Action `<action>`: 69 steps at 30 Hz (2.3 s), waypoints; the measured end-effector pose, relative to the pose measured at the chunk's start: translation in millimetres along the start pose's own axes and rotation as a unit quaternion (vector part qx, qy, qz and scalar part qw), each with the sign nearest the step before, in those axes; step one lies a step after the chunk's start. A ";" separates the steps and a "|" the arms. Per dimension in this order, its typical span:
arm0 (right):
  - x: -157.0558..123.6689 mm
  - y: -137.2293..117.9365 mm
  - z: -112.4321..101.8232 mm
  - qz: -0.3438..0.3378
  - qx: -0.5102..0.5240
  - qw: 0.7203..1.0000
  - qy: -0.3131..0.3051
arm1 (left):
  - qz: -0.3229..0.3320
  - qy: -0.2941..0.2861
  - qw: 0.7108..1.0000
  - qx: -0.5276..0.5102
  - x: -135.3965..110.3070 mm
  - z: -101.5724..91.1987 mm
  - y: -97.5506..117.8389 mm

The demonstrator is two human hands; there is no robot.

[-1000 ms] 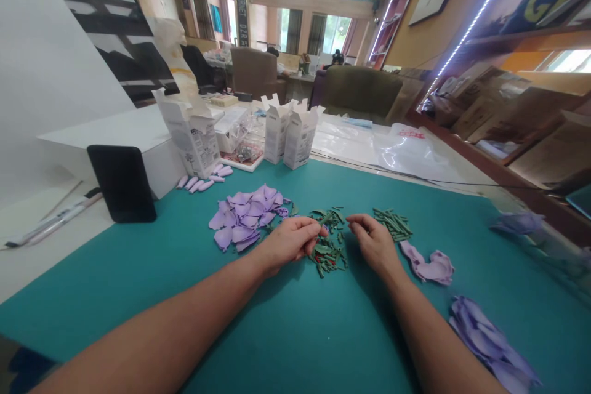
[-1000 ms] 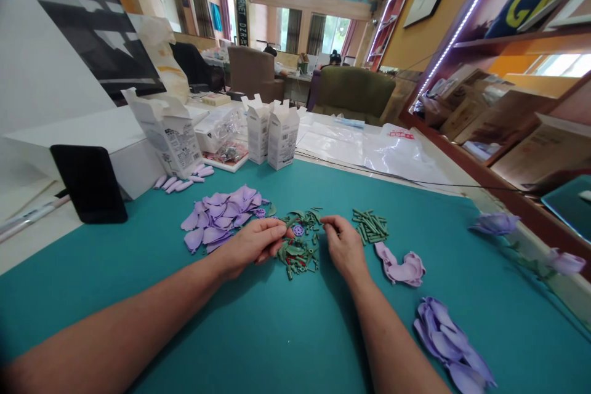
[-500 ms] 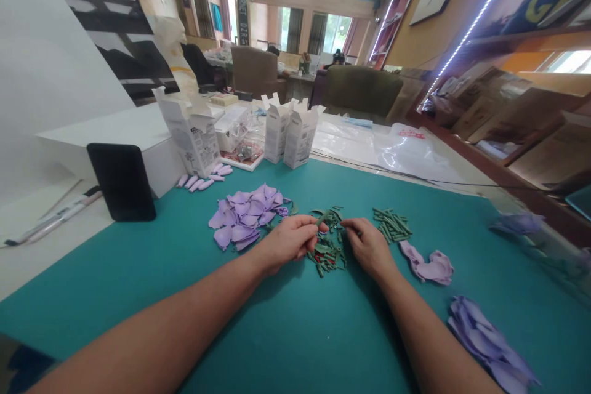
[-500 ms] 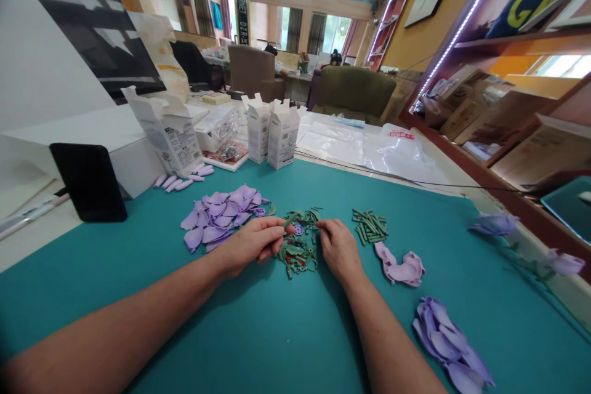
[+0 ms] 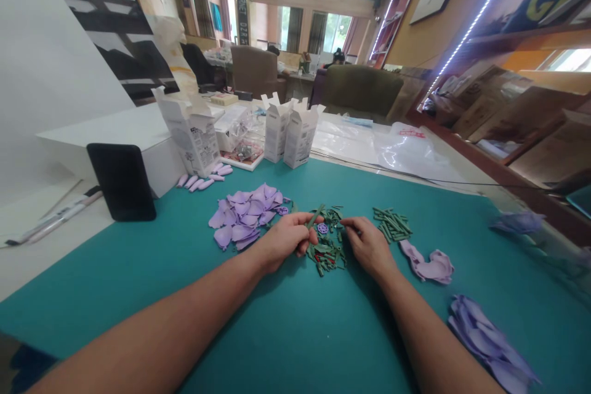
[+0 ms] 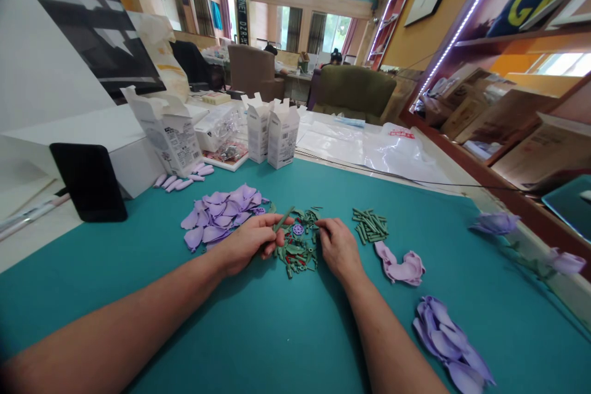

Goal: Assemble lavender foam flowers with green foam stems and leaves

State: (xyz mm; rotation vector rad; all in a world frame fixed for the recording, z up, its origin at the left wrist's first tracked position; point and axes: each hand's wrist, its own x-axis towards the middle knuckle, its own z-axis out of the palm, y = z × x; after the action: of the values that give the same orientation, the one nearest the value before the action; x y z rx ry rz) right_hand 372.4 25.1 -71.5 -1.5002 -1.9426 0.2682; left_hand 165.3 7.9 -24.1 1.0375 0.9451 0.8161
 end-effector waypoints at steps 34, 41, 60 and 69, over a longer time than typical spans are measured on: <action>-13.1 -45.0 -12.4 -0.128 -0.226 0.942 -0.214 | 0.018 0.033 0.998 0.042 2.7 -0.6 -1.1; -14.1 -51.3 -8.8 -0.124 -0.250 0.941 -0.190 | 0.048 0.019 0.996 0.073 1.0 -0.1 -2.8; -2.1 -43.2 -16.5 0.135 0.346 0.928 -0.004 | 0.088 -0.027 0.980 0.177 -4.3 -0.8 -1.6; -3.8 -49.8 -17.9 0.165 0.423 0.891 0.000 | 0.125 -0.045 0.957 0.258 -7.8 0.2 1.9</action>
State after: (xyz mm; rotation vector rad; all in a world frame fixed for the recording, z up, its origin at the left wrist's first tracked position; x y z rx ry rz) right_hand 344.7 1.5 -32.9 -1.1847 -1.2575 1.1027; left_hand 162.3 1.4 -20.4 1.6616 0.9850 0.7332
